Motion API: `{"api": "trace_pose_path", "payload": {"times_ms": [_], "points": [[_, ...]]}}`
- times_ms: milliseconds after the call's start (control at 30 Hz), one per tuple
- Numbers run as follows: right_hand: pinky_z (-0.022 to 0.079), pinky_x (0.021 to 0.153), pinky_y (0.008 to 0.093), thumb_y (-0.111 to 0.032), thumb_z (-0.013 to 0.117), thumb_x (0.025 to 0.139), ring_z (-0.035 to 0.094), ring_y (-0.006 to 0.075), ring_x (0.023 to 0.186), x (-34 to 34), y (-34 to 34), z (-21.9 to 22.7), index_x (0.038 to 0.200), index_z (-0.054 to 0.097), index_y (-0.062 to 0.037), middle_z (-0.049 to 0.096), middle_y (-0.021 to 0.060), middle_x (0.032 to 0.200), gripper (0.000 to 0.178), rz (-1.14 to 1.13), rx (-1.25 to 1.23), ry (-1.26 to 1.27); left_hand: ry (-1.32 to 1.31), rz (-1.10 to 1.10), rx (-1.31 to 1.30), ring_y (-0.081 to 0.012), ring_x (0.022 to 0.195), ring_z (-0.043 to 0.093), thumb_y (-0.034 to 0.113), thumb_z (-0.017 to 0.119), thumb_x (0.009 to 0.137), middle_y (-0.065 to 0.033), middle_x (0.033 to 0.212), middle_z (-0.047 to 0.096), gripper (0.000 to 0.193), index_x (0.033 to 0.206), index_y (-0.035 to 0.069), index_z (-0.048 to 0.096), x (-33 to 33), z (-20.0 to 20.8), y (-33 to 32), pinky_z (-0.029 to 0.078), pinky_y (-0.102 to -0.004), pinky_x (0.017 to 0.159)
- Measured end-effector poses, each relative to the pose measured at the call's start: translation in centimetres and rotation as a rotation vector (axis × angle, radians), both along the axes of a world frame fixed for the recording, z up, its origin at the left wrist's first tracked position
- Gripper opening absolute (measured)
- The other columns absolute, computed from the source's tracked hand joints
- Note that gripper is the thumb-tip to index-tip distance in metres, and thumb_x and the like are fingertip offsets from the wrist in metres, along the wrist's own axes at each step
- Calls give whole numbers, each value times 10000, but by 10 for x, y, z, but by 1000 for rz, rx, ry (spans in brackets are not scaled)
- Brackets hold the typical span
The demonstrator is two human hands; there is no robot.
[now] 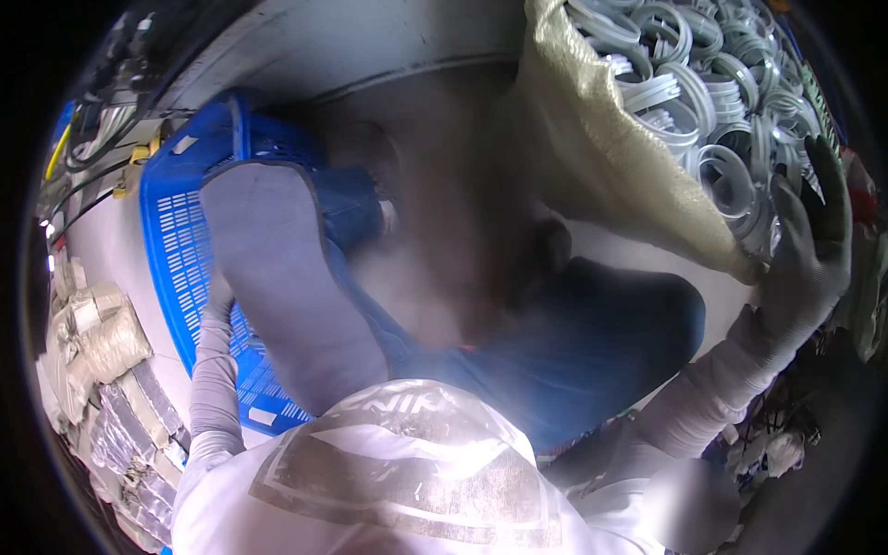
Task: The recorder is assembling metal pipes with circular end caps in an industrial setting.
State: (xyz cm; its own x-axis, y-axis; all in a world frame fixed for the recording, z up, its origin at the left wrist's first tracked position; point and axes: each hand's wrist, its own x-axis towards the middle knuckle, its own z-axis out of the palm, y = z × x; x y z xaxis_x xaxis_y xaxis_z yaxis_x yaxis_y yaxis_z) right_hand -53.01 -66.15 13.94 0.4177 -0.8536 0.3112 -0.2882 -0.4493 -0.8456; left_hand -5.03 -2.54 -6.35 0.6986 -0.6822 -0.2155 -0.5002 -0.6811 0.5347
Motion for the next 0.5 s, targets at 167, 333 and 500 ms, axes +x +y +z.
{"api": "trace_pose_path", "payload": {"times_ms": [167, 333, 500], "points": [[521, 1033, 288, 64, 670, 959, 668, 159, 1170, 8, -11, -10, 1337, 672, 30, 730, 100, 1266, 380, 74, -216, 3, -35, 359, 12, -213, 644, 596, 310, 773, 889, -56, 708, 634, 323, 996, 32, 648, -44, 28, -51, 483, -406, 636], [544, 979, 287, 29, 701, 954, 685, 158, 1115, 21, -17, 4, 1307, 690, 22, 737, 104, 1235, 354, 81, -230, -116, -198, 304, -45, -207, 784, 668, 240, 807, 845, -101, 883, 711, 389, 1127, 16, 660, -50, 98, -90, 518, -376, 716], [557, 961, 296, 28, 695, 935, 693, 180, 1096, 28, 11, 24, 1306, 678, 53, 731, 118, 1225, 371, -3, -139, -251, -338, 231, -134, -288, 894, 707, 214, 800, 805, -147, 991, 730, 457, 1186, 10, 653, -63, 175, -146, 537, -405, 805]]}}
